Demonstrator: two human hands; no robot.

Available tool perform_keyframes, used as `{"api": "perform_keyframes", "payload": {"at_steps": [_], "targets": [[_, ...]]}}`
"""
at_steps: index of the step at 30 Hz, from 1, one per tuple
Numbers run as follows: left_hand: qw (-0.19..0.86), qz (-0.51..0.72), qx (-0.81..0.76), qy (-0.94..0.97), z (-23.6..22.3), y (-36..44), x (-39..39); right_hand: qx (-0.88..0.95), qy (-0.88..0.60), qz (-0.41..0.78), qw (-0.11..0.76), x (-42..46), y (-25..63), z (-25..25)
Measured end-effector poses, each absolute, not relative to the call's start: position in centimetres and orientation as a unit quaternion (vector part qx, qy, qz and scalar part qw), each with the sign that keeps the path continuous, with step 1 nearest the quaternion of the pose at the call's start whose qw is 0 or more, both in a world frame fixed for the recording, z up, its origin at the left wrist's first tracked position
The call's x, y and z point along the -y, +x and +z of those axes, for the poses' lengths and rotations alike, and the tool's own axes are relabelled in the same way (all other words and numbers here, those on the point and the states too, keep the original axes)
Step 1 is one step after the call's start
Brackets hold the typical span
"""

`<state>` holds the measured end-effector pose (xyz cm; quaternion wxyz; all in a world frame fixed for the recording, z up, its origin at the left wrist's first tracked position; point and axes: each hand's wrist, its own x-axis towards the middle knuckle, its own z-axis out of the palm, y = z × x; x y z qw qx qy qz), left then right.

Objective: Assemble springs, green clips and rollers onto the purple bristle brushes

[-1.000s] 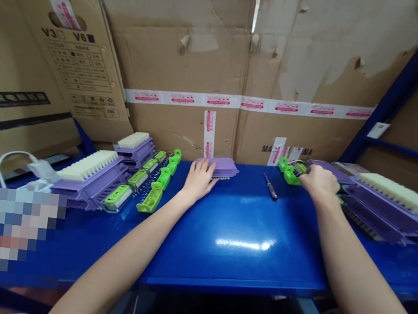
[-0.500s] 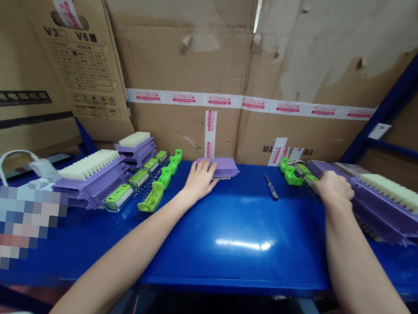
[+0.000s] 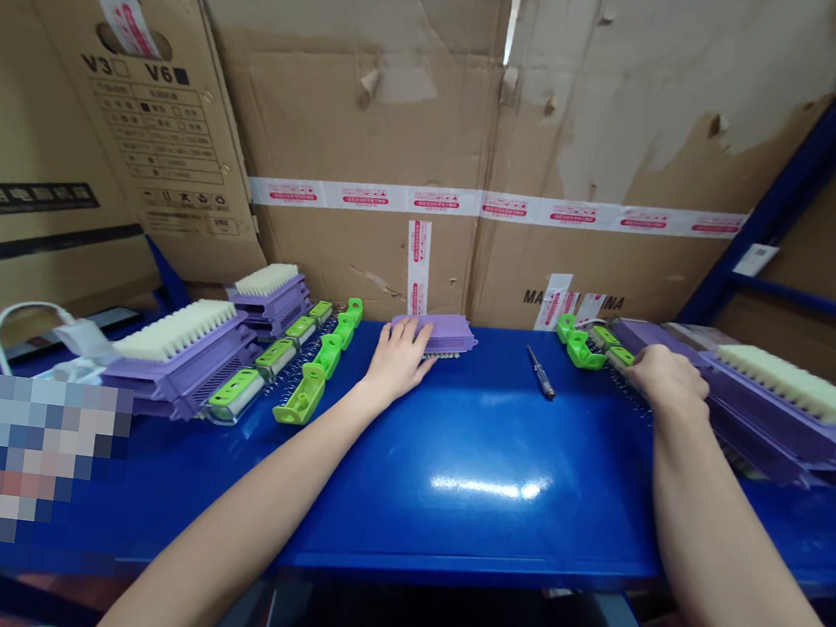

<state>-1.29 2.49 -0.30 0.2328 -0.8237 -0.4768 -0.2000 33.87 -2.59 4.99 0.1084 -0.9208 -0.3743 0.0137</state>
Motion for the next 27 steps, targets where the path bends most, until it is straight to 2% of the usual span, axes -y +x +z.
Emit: {"api": "perform_keyframes", "payload": {"at_steps": [5, 9, 13, 17, 22, 27], "targets": [[0.235, -0.196, 0.476, -0.825, -0.3, -1.3, -2.5, 0.361, -0.926, -0.016, 0.110, 3.0, 33.3, 6.0], [0.236, -0.196, 0.476, -0.824, -0.4, -1.3, -2.6, 0.364, -0.915, -0.063, 0.162, 3.8, 32.1, 7.2], [0.234, -0.199, 0.477, -0.823, -0.3, -1.3, -2.5, 0.463, -0.848, -0.151, 0.207, 3.8, 29.8, 7.2], [0.230, -0.199, 0.479, -0.824, -0.2, -1.2, -2.3, 0.613, -0.734, -0.206, 0.209, 2.7, 26.1, 5.6], [0.227, -0.201, 0.480, -0.823, -0.2, -1.2, -2.4, 0.771, -0.590, -0.184, 0.153, 1.9, 21.6, 3.5], [0.230, -0.200, 0.482, -0.821, -0.3, -1.1, -2.4, 0.801, -0.564, -0.138, 0.149, 1.7, 20.0, 2.1]]}}
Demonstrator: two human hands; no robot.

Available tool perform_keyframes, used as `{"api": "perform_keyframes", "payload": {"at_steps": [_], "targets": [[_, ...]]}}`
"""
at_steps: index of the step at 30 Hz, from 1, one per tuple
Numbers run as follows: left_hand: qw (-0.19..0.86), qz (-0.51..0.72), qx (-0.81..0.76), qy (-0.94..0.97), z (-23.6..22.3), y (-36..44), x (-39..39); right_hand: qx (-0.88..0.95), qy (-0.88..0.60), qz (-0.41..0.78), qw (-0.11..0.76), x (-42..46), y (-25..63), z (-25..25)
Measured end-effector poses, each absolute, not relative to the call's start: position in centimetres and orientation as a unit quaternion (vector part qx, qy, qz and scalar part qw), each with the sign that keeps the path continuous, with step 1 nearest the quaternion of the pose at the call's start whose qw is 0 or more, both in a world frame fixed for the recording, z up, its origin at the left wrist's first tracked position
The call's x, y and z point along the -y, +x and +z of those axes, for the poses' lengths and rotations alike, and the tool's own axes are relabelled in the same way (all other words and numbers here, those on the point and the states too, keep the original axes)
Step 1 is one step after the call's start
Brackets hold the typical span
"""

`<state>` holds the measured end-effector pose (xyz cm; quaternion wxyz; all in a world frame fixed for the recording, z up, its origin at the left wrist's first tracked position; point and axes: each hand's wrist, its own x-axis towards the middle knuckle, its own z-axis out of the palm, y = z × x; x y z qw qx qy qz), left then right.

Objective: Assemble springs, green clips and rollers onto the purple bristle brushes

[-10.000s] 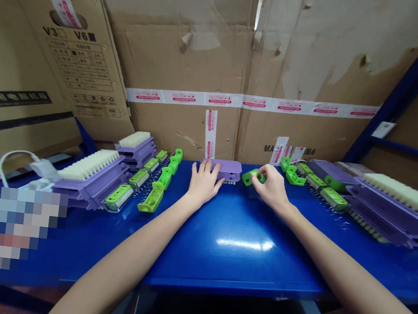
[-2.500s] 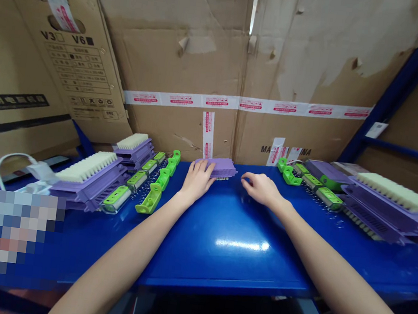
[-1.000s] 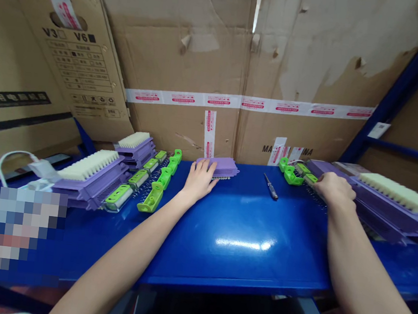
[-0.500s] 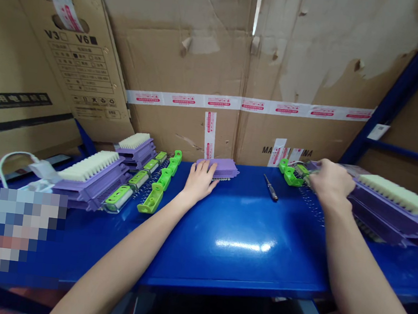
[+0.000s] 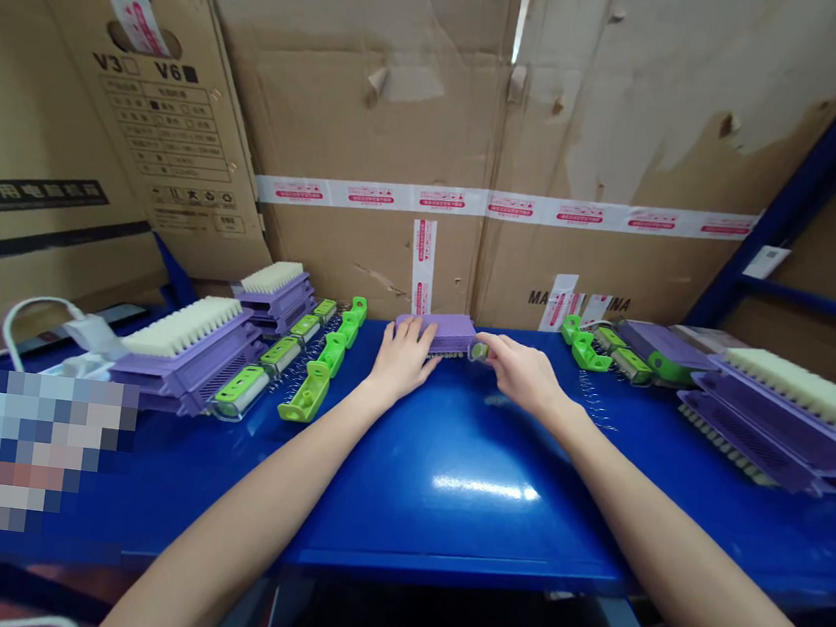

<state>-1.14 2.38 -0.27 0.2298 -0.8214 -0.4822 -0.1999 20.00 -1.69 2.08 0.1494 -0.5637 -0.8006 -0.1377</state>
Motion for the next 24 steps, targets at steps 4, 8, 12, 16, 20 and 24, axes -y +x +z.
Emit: {"api": "perform_keyframes", "payload": {"at_steps": [4, 8, 12, 16, 20, 24], "targets": [[0.236, -0.199, 0.492, -0.814, -0.3, -1.1, -2.4, 0.812, -0.554, -0.109, 0.147, 1.6, 20.0, 1.5], [0.237, -0.199, 0.501, -0.808, -0.3, -1.3, -2.4, 0.785, -0.580, -0.141, 0.166, 1.8, 20.5, 2.2], [0.232, -0.198, 0.502, -0.809, -0.3, -1.3, -2.6, 0.691, -0.686, -0.169, 0.154, 2.2, 22.3, 3.8], [0.232, -0.195, 0.503, -0.809, -0.4, -1.3, -2.6, 0.581, -0.796, -0.137, 0.106, 2.2, 25.5, 4.6], [0.231, -0.197, 0.503, -0.809, -0.3, -1.3, -2.5, 0.561, -0.827, -0.022, 0.042, 1.6, 27.9, 4.0], [0.230, -0.199, 0.503, -0.809, -0.3, -1.2, -2.4, 0.558, -0.827, -0.014, 0.058, 1.6, 27.8, 4.0]]}}
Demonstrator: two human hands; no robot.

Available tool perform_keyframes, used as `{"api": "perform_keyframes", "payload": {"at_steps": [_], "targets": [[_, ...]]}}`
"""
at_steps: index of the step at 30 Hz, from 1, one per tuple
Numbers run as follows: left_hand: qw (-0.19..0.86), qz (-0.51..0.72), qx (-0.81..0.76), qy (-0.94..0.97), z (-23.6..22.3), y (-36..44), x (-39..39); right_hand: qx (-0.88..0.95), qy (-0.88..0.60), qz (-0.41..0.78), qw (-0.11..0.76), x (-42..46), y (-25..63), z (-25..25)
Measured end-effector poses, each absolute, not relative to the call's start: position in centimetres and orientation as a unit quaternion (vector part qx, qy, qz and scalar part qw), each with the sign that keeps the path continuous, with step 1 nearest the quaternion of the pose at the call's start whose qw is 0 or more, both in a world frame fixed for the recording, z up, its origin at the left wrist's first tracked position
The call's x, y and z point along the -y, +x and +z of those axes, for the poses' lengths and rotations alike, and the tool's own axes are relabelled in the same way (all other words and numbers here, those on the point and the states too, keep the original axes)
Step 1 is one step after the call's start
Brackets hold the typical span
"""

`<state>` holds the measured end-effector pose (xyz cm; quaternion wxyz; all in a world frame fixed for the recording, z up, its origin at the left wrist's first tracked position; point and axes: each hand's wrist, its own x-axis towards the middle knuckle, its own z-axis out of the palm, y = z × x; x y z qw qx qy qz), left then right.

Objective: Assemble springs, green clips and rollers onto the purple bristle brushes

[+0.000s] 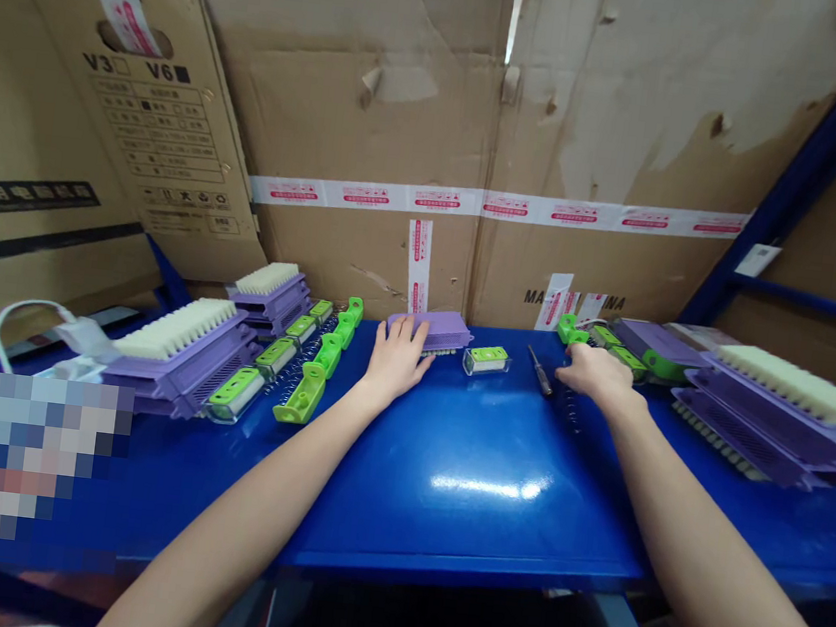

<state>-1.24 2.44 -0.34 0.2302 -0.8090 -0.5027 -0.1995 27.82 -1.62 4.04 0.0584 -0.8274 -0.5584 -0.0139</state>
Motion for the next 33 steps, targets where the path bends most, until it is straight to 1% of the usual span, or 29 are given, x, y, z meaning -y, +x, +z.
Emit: {"api": "perform_keyframes", "payload": {"at_steps": [2, 5, 8, 10, 12, 15, 17, 20, 22, 24, 26, 28, 33], "targets": [[0.233, -0.198, 0.503, -0.808, -0.3, -1.2, -2.4, 0.534, -0.832, -0.059, 0.142, 2.0, 27.2, 4.7], [0.232, -0.195, 0.504, -0.809, -0.3, -1.2, -2.4, 0.519, -0.782, -0.099, 0.330, 2.5, 26.2, 5.7], [0.229, -0.197, 0.502, -0.810, -0.3, -1.2, -2.4, 0.535, -0.693, -0.034, 0.483, 2.6, 25.3, 5.9], [0.229, -0.200, 0.501, -0.810, -0.4, -1.2, -2.5, 0.538, -0.637, 0.037, 0.550, 2.4, 24.6, 5.5], [0.230, -0.203, 0.500, -0.810, -0.4, -1.2, -2.5, 0.537, -0.584, 0.100, 0.600, 2.0, 23.9, 4.8], [0.234, -0.204, 0.499, -0.809, -0.5, -1.2, -2.5, 0.539, -0.511, 0.180, 0.645, 1.3, 22.7, 3.7], [0.235, -0.202, 0.500, -0.808, -0.5, -1.2, -2.5, 0.562, -0.477, 0.229, 0.635, 1.1, 21.9, 2.9], [0.237, -0.198, 0.504, -0.807, -0.4, -1.2, -2.5, 0.633, -0.469, 0.279, 0.549, 1.0, 20.9, 1.5], [0.238, -0.194, 0.505, -0.807, -0.4, -1.2, -2.5, 0.706, -0.470, 0.249, 0.467, 1.1, 20.3, 0.7], [0.239, -0.190, 0.505, -0.807, -0.4, -1.3, -2.5, 0.773, -0.467, 0.180, 0.389, 1.2, 20.0, 0.2], [0.239, -0.189, 0.506, -0.807, -0.4, -1.3, -2.5, 0.810, -0.467, 0.117, 0.336, 1.2, 19.9, 0.1], [0.240, -0.190, 0.506, -0.806, -0.4, -1.3, -2.5, 0.819, -0.471, 0.080, 0.318, 1.1, 20.1, 0.2], [0.237, -0.194, 0.505, -0.807, -0.5, -1.2, -2.5, 0.780, -0.519, -0.030, 0.349, 0.6, 21.3, 0.4]]}}
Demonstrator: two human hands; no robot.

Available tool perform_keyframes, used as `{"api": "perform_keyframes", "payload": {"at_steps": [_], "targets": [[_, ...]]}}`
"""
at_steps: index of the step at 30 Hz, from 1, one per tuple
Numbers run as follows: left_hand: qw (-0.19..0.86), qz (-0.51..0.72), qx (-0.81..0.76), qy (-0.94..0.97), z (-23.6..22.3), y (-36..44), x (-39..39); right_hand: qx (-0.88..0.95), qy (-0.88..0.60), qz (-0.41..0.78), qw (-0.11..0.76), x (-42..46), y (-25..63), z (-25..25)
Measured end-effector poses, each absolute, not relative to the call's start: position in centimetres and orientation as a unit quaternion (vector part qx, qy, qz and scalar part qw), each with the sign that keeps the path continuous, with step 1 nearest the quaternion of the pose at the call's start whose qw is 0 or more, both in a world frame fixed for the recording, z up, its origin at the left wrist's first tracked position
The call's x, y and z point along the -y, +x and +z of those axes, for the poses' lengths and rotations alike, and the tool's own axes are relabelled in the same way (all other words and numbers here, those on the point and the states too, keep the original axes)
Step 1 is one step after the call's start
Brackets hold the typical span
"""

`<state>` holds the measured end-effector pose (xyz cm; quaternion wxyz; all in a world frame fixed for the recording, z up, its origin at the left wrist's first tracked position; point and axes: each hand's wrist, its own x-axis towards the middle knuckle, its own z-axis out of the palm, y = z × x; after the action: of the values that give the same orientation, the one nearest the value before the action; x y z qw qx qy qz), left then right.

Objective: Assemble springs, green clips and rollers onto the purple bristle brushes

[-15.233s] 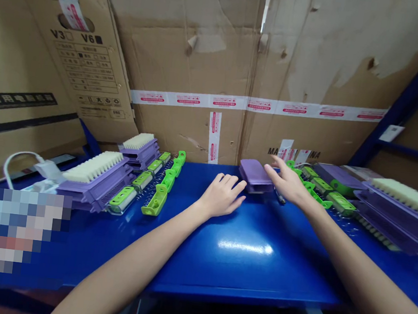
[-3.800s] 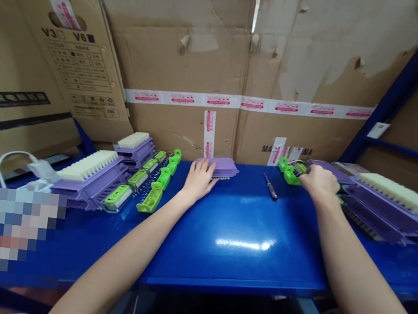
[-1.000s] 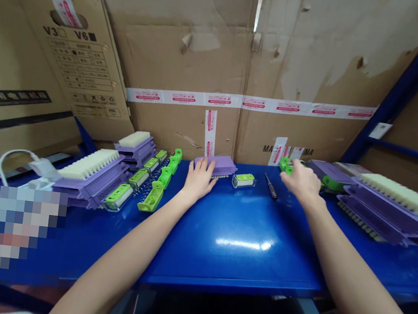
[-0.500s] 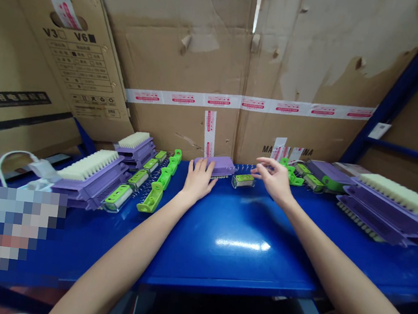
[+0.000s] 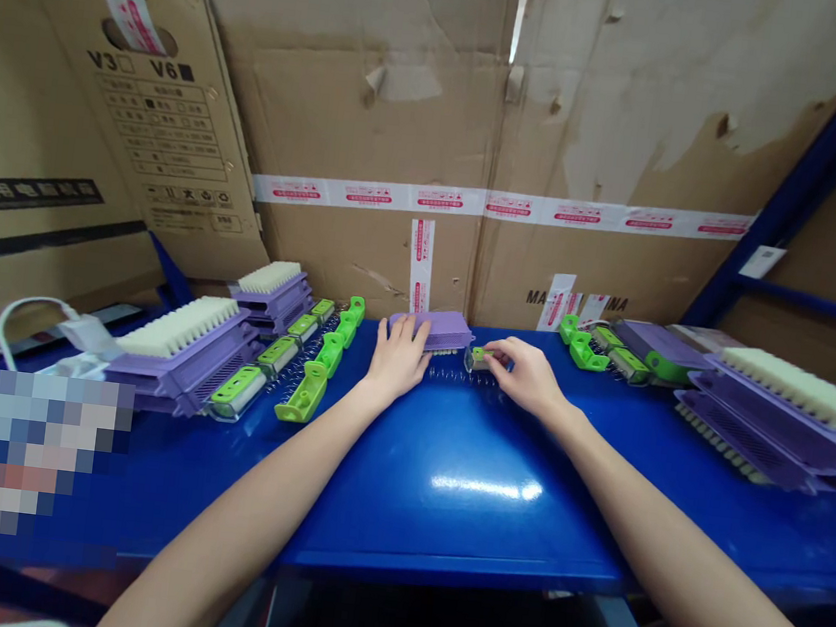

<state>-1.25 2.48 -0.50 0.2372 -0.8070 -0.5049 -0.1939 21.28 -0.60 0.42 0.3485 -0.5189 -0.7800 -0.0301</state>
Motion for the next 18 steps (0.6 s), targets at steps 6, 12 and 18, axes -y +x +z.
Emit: {"api": "perform_keyframes", "payload": {"at_steps": [6, 12, 18], "targets": [[0.232, -0.196, 0.505, -0.808, -0.5, -1.3, -2.6, 0.772, -0.552, -0.098, 0.301, 0.0, 22.4, 0.0], [0.229, -0.200, 0.501, -0.810, -0.5, -1.2, -2.5, 0.777, -0.563, -0.072, 0.272, -0.4, 22.7, -0.2], [0.227, -0.203, 0.500, -0.811, -0.5, -1.2, -2.5, 0.778, -0.557, -0.086, 0.277, -0.8, 22.8, -0.4]]}}
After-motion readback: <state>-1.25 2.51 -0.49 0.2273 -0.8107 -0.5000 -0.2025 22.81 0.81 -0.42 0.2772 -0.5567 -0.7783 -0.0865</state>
